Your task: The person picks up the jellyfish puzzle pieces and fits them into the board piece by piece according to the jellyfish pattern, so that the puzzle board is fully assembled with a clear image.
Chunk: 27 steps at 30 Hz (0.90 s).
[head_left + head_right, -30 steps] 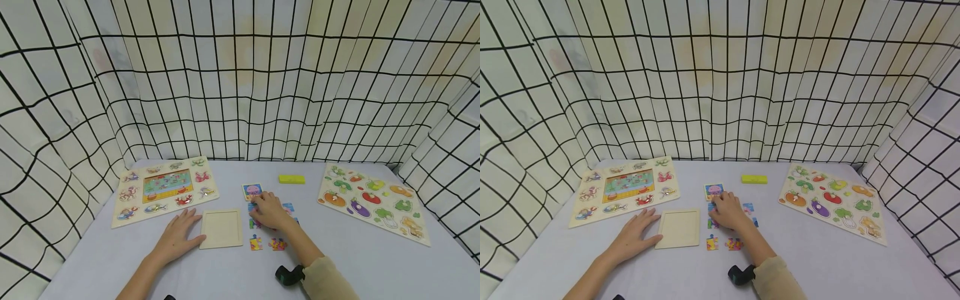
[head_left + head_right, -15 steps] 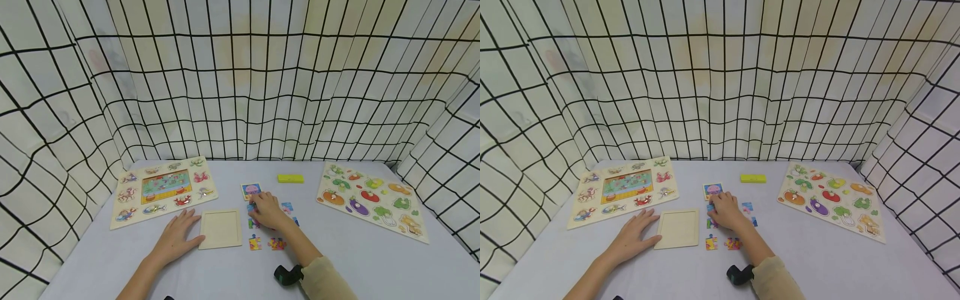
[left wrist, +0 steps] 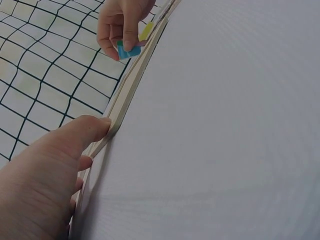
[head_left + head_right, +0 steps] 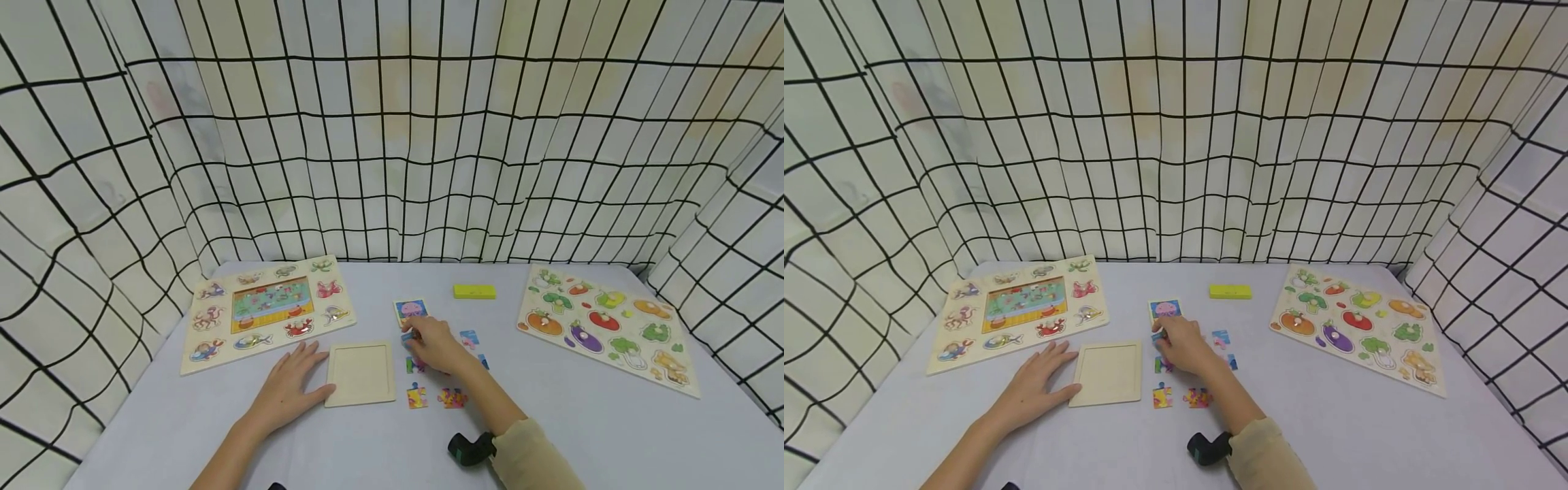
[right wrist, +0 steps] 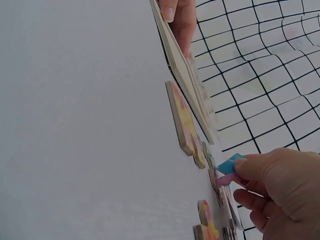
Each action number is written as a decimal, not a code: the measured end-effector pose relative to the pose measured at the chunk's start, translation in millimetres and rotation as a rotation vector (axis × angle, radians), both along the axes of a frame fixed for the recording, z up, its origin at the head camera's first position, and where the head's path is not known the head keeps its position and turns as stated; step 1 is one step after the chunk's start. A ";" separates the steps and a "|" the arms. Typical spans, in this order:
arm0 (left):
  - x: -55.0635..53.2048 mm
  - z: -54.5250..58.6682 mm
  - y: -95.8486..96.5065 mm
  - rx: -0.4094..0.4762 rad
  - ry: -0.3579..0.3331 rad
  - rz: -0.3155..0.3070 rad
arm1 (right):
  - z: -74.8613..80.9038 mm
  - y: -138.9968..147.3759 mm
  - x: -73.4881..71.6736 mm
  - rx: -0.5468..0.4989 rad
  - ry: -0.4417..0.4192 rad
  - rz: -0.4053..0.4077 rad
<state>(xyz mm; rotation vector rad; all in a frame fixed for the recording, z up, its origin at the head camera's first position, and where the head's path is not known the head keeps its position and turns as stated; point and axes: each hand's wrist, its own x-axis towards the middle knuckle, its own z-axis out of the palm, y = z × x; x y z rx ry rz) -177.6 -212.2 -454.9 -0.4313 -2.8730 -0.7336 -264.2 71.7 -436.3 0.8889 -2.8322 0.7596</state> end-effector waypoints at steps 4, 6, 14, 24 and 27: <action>0.0 1.0 0.5 0.001 0.001 -0.006 | 1.5 1.2 -0.8 -0.096 -0.036 0.018; 0.1 1.2 0.7 0.001 0.000 -0.008 | 2.5 2.0 -0.6 -0.138 -0.033 0.038; -0.1 2.5 0.9 -0.005 0.008 -0.017 | 10.1 0.6 3.1 -0.208 -0.039 0.062; 1.3 1.7 1.4 0.012 0.011 -0.055 | 18.4 -8.1 9.9 -0.251 -0.081 0.082; 1.6 2.0 1.4 0.014 0.003 -0.058 | 19.2 -11.4 12.4 -0.265 -0.093 0.101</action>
